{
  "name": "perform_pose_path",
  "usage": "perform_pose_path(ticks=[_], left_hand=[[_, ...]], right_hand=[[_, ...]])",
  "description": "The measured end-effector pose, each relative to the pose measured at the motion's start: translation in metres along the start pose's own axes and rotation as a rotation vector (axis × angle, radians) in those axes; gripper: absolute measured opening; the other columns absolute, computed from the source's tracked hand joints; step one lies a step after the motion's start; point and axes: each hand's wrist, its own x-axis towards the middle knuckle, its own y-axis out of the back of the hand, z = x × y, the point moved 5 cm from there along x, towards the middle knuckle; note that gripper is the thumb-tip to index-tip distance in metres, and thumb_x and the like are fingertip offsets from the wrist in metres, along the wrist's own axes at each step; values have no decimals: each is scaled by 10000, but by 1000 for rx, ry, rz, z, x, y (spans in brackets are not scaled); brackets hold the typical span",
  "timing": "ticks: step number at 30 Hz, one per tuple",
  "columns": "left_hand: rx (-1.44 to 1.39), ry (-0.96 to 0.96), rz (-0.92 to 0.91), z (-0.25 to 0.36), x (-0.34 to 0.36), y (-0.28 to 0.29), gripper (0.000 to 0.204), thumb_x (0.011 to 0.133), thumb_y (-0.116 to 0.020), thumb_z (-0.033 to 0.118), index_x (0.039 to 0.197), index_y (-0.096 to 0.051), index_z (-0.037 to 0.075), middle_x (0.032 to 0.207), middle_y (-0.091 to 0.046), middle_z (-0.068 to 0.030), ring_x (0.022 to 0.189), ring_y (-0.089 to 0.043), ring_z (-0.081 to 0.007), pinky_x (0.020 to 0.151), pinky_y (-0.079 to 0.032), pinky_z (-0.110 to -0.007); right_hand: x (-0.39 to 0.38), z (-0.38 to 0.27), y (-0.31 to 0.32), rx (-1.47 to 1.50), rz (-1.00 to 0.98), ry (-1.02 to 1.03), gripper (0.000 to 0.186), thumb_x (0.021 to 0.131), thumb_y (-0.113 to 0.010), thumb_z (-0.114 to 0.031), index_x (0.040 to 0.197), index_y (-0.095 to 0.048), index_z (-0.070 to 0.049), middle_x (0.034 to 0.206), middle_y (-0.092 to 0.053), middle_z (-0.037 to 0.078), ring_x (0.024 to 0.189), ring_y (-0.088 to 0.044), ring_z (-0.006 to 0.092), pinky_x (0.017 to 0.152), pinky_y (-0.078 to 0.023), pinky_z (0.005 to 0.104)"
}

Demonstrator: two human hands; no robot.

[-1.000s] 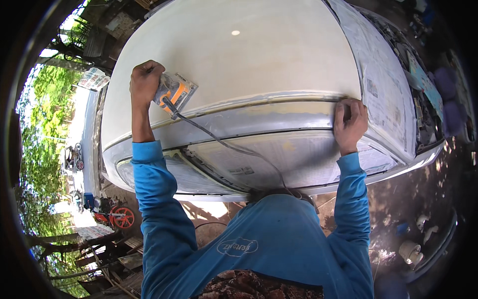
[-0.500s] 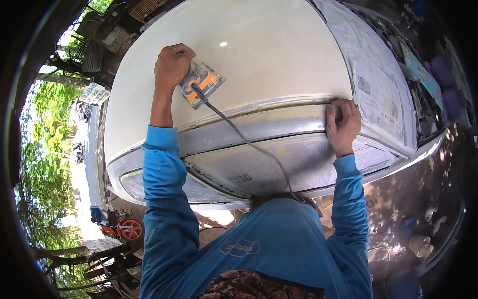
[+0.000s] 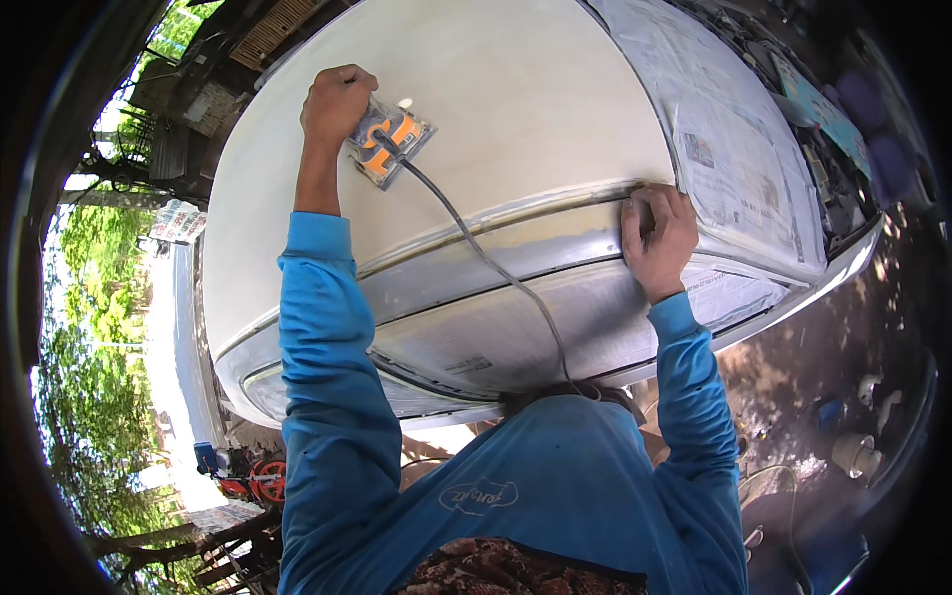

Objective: Sanding the roof of a car using an electric orbital sander.

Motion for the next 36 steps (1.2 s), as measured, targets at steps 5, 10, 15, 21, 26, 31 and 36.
perform_pose_path(ticks=[5, 10, 15, 21, 26, 31, 36], left_hand=[[-44, -138, -44, 55, -26, -18, 217, 782, -651, 328, 877, -785, 186, 834, -755, -31, 824, -707, -257, 815, -540, -380], [-59, -314, -85, 115, -65, -37, 193, 782, -647, 308, 850, -783, 188, 855, -759, -49, 837, -711, -284, 783, -554, -396], [-87, -436, -148, 143, -76, -49, 188, 777, -658, 293, 855, -790, 184, 869, -760, -61, 834, -713, -294, 778, -559, -408], [-39, -323, -71, 113, -22, -44, 208, 800, -659, 308, 884, -790, 169, 849, -757, -52, 810, -711, -265, 783, -551, -381], [-55, -151, -77, 55, 21, -30, 241, 802, -653, 324, 914, -791, 162, 866, -756, -57, 837, -705, -260, 806, -541, -383], [-22, -22, -53, -11, 44, -11, 265, 802, -642, 345, 941, -797, 183, 916, -767, -64, 917, -715, -269, 864, -534, -398], [44, 85, -30, -54, 55, 9, 290, 794, -648, 380, 952, -798, 189, 920, -766, -47, 908, -713, -247, 861, -519, -391]], right_hand=[[-1, 1, -1, -20, -3, -1, 127, 875, -656, -204, 891, -666, -79, 971, -681, 96, 887, -618, 332, 796, -498, 420], [-2, 2, -1, 3, 1, -22, 123, 869, -665, -194, 896, -670, -74, 963, -678, 98, 895, -616, 335, 803, -494, 421], [-3, 4, 1, 13, -4, -26, 120, 859, -684, -184, 907, -683, -73, 967, -680, 98, 899, -616, 336, 801, -496, 423], [-3, 5, 2, 16, 11, -30, 112, 852, -685, -165, 907, -697, -68, 967, -679, 102, 890, -614, 335, 802, -499, 418], [-2, 5, 3, 0, -1, -16, 121, 842, -688, -166, 911, -697, -68, 972, -681, 101, 893, -619, 332, 805, -502, 415], [-1, 3, 3, 5, 12, 1, 126, 834, -686, -170, 910, -693, -70, 977, -678, 101, 896, -621, 329, 806, -503, 412], [0, 3, 3, -12, 13, -15, 123, 828, -678, -161, 909, -685, -69, 980, -673, 102, 904, -617, 330, 809, -500, 413]])
